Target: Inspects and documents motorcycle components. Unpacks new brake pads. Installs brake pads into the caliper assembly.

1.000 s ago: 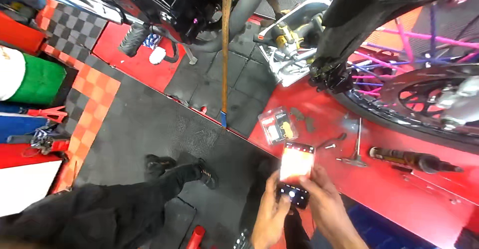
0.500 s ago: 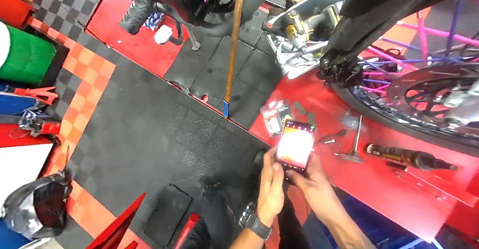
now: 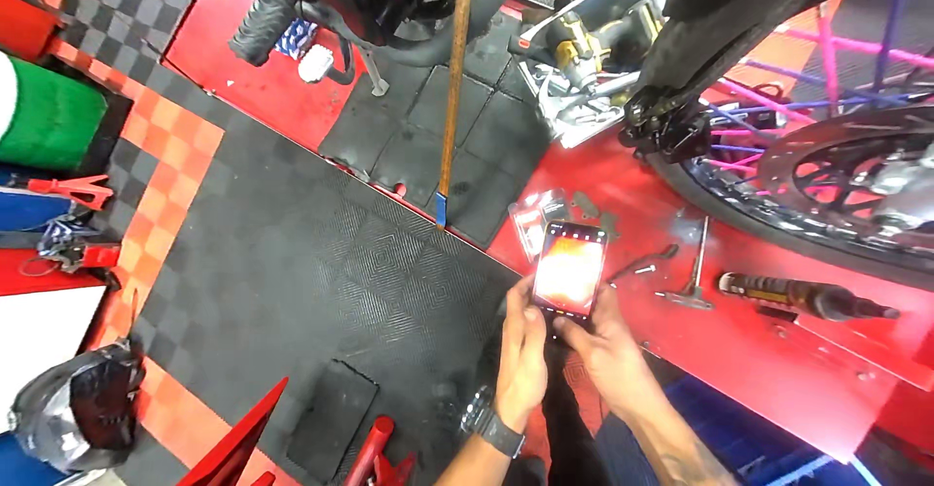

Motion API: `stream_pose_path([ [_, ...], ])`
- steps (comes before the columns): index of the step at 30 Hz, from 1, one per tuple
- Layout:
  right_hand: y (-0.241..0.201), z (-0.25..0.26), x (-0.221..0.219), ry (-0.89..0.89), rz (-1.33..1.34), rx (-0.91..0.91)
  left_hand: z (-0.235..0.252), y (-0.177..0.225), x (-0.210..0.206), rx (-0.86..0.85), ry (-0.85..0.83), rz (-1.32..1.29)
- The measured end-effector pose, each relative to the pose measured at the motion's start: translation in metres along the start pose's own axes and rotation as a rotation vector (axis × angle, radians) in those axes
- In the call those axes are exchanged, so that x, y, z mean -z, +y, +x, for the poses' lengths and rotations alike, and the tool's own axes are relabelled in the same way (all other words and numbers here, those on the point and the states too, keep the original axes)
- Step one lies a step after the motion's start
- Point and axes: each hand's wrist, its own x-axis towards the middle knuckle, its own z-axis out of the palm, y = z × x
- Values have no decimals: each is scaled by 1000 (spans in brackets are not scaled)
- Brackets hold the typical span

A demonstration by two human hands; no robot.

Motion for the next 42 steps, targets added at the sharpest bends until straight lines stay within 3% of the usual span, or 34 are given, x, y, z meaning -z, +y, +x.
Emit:
stream_pose_path([
  [32,10,-7,9,-10,51,-13,1,-13,-1,19,-97,25],
  [37,32,-14,17,122,138,-95,-7,-37,-18,48,-121,23],
  [42,62,-17,23,576,19,-139,-23,-60,-55,152,-186,-85],
])
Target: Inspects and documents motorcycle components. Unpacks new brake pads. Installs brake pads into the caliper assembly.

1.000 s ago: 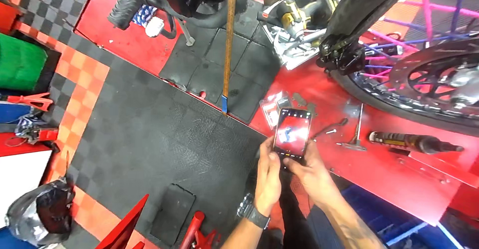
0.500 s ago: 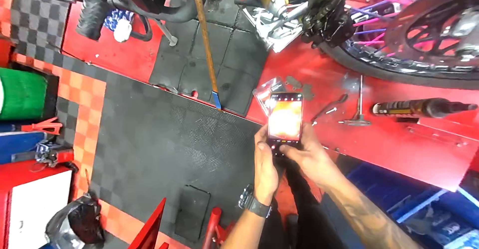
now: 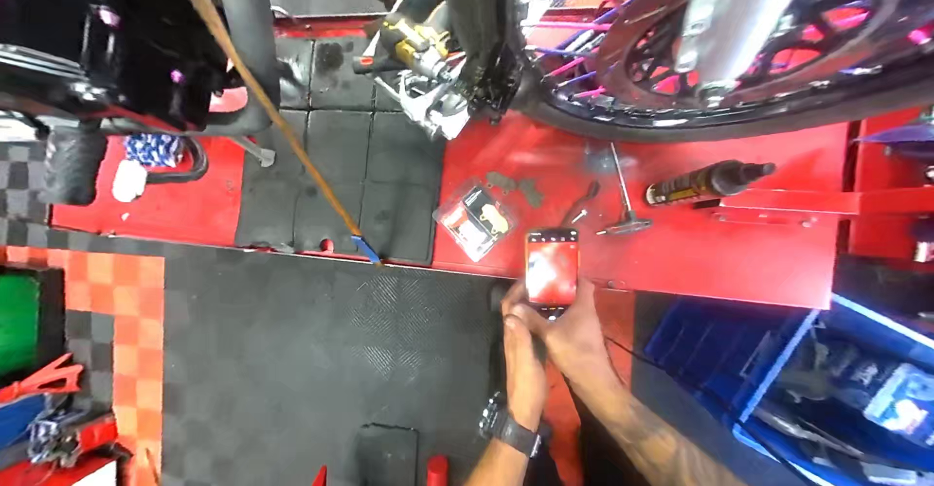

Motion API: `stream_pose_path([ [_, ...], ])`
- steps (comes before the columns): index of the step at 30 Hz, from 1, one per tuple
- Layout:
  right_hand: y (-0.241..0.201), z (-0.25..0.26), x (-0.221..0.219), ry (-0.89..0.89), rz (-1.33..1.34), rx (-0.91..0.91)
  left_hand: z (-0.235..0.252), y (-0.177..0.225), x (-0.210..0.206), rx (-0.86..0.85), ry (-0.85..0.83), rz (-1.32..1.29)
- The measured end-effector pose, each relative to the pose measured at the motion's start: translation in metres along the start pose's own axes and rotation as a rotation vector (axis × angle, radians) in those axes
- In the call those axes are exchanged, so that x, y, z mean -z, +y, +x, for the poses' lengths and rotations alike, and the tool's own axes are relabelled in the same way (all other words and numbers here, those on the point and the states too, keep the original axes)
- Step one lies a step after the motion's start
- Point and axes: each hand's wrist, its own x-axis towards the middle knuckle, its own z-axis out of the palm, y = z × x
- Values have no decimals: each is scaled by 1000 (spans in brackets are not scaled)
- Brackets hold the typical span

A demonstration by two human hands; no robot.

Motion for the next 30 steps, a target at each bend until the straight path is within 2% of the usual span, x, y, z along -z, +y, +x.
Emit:
stream_pose_path([
  [2,12,11,9,130,-36,-13,4,-8,-15,74,-46,36],
  [3,17,17,16,173,-72,-20,9,-12,-18,99,-97,142],
  [6,37,44,44,326,-244,-43,47,-28,-9,-5,-239,781],
  [8,57,68,71,450,-268,-74,84,-28,5,-63,-161,1133],
  [12,97,120,131,642,-384,-213,172,-14,45,-198,9,1483],
  [15,112,146,156,663,-416,-283,226,-14,68,-203,-88,1736],
  [18,119,149,168,597,-398,-218,244,-11,68,-134,-192,1850],
  [21,129,143,174,594,-440,-155,241,-10,67,-169,-173,1843],
  [25,114,108,165,601,-436,14,230,-9,63,-202,-86,1810],
  [27,105,91,156,502,-402,89,216,-5,60,-273,-44,1750],
  [30,89,76,127,218,-311,88,203,-4,56,-294,-9,1801],
])
